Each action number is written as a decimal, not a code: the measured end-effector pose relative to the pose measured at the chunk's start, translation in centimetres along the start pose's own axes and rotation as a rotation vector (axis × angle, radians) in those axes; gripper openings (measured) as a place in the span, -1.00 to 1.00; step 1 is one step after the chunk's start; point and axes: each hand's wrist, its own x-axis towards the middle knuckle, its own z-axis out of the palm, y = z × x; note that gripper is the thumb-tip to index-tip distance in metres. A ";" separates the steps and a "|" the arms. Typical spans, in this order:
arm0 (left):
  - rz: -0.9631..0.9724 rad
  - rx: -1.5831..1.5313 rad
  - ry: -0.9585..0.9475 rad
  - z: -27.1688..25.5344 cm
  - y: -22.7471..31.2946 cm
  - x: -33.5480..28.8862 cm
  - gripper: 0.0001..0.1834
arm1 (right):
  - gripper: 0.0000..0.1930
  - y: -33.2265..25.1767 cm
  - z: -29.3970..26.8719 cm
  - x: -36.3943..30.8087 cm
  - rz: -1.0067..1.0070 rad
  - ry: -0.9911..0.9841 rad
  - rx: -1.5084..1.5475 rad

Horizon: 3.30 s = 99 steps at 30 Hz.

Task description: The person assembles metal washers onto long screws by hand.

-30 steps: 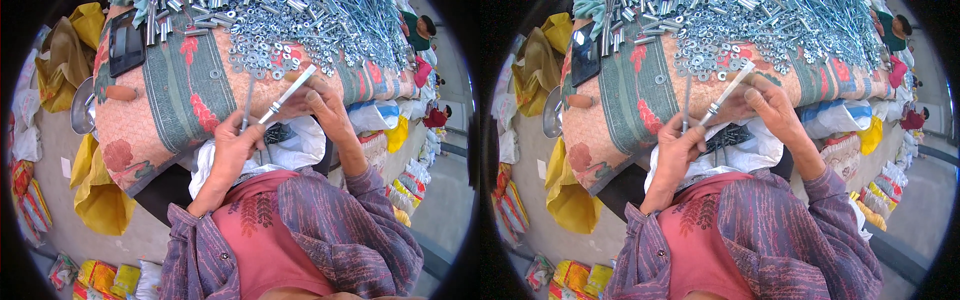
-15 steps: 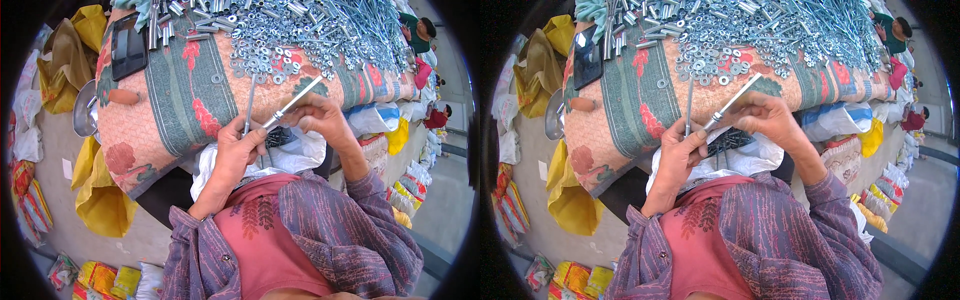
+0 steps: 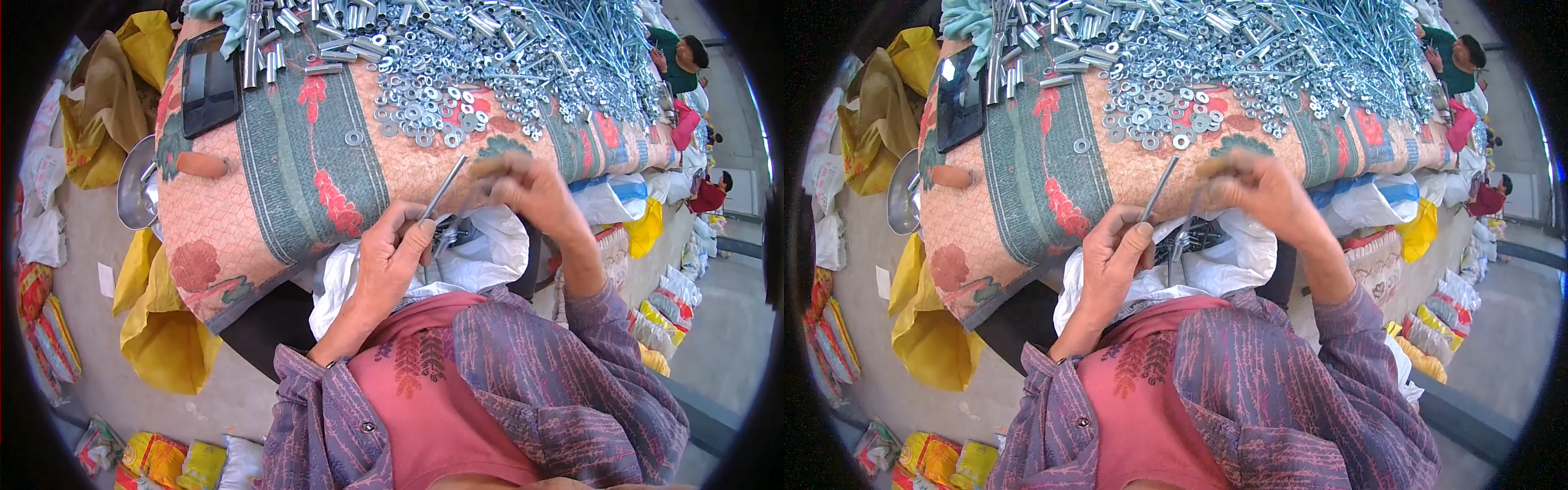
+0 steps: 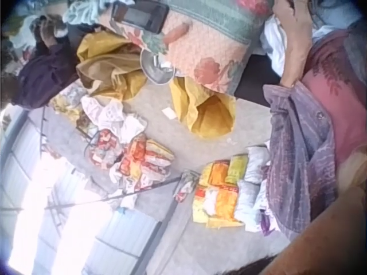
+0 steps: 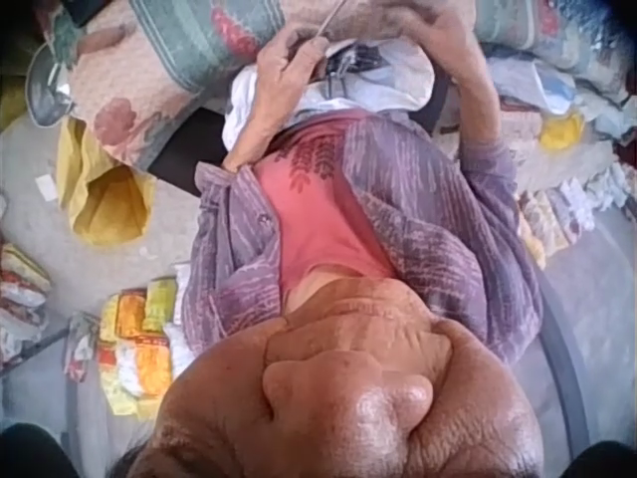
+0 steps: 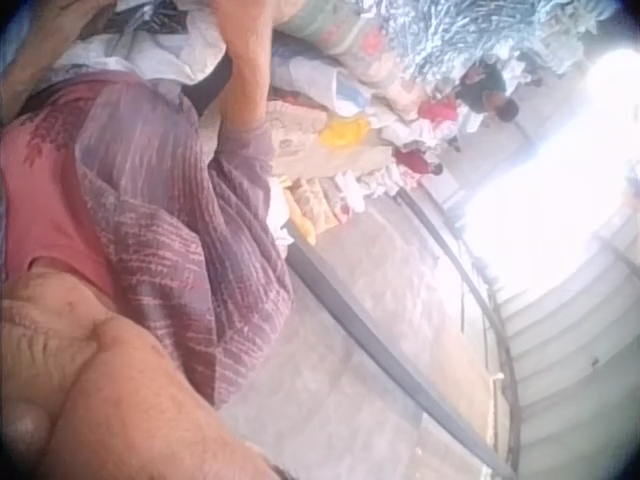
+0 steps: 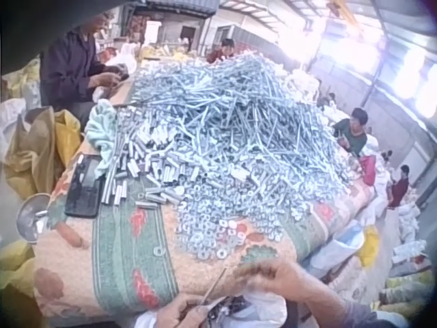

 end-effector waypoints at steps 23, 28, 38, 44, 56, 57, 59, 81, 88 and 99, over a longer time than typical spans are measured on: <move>-0.003 -0.038 0.074 -0.4 -0.3 0.1 -0.89 | -0.90 -3.3 -0.9 4.1 -0.038 -0.053 -0.003; -0.023 0.013 0.032 -0.2 -0.5 0.1 -0.90 | -0.91 -2.1 0.4 2.5 0.006 -0.080 0.151; -0.007 0.099 -0.024 -0.7 0.0 0.2 -0.93 | -0.89 -1.3 0.1 1.8 0.067 -0.083 0.368; -0.057 0.063 -0.095 -1.2 -0.1 0.3 -0.93 | -0.88 -1.1 0.3 1.6 0.148 -0.157 0.674; -0.324 -0.460 -0.334 -2.2 -0.3 0.7 -0.87 | -0.86 -1.4 0.0 1.2 0.042 -0.257 0.578; -0.355 -0.599 -0.356 -2.1 -0.4 0.7 -0.89 | -0.86 -1.3 0.1 1.3 0.044 -0.255 0.579; -0.368 -0.675 -0.333 -1.6 -0.4 0.6 -0.89 | -0.86 -0.9 0.4 1.5 0.065 -0.276 0.710; -0.185 -0.443 -0.192 -0.7 -0.7 0.0 -0.90 | -0.86 2.8 -4.7 5.2 -0.290 0.493 -1.003; -0.198 -0.447 -0.116 -0.5 -0.7 0.4 -0.92 | -0.91 3.2 -5.5 5.2 -0.265 0.550 -0.486; -0.223 -0.347 -0.126 0.3 -0.4 0.0 -0.90 | -0.82 -0.7 1.5 -0.7 -0.201 0.155 0.391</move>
